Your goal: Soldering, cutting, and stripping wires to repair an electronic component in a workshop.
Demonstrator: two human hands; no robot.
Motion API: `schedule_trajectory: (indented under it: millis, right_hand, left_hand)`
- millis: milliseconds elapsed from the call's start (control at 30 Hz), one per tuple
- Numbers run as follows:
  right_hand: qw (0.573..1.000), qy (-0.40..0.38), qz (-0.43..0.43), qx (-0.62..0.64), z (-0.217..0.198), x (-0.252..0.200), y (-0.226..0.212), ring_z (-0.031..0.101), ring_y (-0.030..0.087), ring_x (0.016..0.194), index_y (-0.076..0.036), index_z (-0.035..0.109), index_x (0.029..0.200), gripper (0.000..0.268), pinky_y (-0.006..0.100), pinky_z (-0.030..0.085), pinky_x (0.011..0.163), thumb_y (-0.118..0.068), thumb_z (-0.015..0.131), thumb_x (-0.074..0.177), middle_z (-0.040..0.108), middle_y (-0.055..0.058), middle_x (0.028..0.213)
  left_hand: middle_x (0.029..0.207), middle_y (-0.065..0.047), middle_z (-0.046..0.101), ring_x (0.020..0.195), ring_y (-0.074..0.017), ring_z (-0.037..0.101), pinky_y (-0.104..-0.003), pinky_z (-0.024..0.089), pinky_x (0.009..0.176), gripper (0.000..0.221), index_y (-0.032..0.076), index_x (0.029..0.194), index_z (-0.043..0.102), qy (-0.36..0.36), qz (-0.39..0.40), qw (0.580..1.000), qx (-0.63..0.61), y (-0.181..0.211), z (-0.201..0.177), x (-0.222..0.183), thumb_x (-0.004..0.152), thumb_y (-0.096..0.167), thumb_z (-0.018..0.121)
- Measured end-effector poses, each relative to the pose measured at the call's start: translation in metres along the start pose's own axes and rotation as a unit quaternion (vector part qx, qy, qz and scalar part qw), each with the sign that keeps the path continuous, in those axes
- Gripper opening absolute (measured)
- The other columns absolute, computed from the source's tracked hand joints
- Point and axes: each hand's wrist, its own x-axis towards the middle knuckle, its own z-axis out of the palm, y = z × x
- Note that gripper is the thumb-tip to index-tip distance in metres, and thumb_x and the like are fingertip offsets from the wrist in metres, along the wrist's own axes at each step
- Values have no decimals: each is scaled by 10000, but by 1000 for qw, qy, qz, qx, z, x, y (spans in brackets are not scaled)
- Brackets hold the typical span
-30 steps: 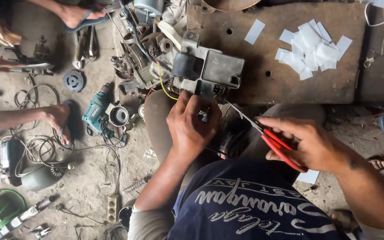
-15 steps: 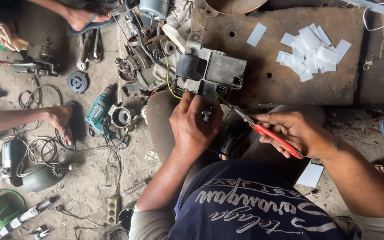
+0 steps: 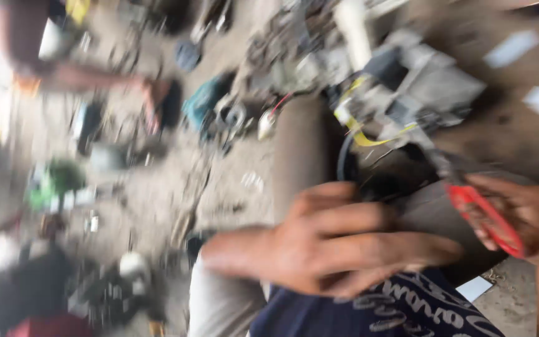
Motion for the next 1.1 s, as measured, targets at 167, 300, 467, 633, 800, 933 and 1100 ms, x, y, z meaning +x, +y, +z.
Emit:
schedule_trajectory:
  millis: [167, 300, 467, 633, 800, 933, 1100]
  right_hand:
    - [983, 94, -93, -130, 20, -4, -3, 532, 218, 435, 114, 603, 1365, 591, 287, 405, 279, 25, 682, 786, 652, 255, 706]
    - [982, 101, -68, -147, 33, -1, -18, 489, 192, 417, 62, 630, 1384, 574, 267, 358, 304, -6, 675, 816, 585, 180, 612]
    - [996, -8, -80, 32, -2, 4, 6, 678, 207, 551, -7, 605, 1421, 611, 266, 539, 302, -62, 722, 824, 751, 215, 925]
    - [987, -19, -155, -21, 23, -4, -12, 635, 135, 535, 19, 585, 1393, 587, 218, 515, 366, -124, 728, 842, 749, 200, 900]
    - [996, 35, -37, 79, 7, 12, 7, 653, 164, 404, -12, 641, 1381, 507, 226, 536, 310, -71, 662, 877, 779, 272, 857]
    - [994, -21, -111, -11, 20, 15, -14, 691, 115, 490, 57, 622, 1363, 601, 135, 575, 404, 61, 728, 772, 789, 203, 847]
    - [983, -41, -149, -100, 26, 15, -34, 774, 119, 562, 57, 629, 1327, 641, 111, 636, 466, 20, 808, 713, 793, 136, 876]
  left_hand:
    - [789, -48, 693, 616, -238, 631, -364, 478, 728, 194, 51, 924, 684, 48, 2, 906, -421, -8, 21, -22, 1052, 176, 608]
    - [1086, -133, 725, 801, -274, 699, -397, 533, 759, 165, 71, 1232, 607, 3, 27, 923, -383, -13, 37, -40, 1102, 169, 581]
    - [746, -99, 621, 631, -303, 596, -408, 430, 713, 333, 8, 901, 666, -2, 27, 902, -430, -9, 9, -16, 1090, 223, 498]
    - [1069, -131, 741, 919, -271, 761, -385, 631, 888, 294, 22, 1189, 639, -80, -177, 823, -533, -29, 14, -49, 936, 95, 771]
    - [789, -127, 727, 660, -179, 645, -298, 492, 676, 469, -45, 1170, 696, -55, -405, 678, -611, -101, 75, -161, 912, 332, 803]
    - [649, -105, 644, 469, -150, 509, -252, 334, 436, 553, -30, 1154, 694, 62, -531, 496, -684, -127, 146, -246, 971, 485, 608]
    - [526, -125, 577, 399, -205, 496, -311, 367, 414, 875, -58, 966, 728, 139, -578, 416, -688, -146, 174, -265, 1006, 726, 343]
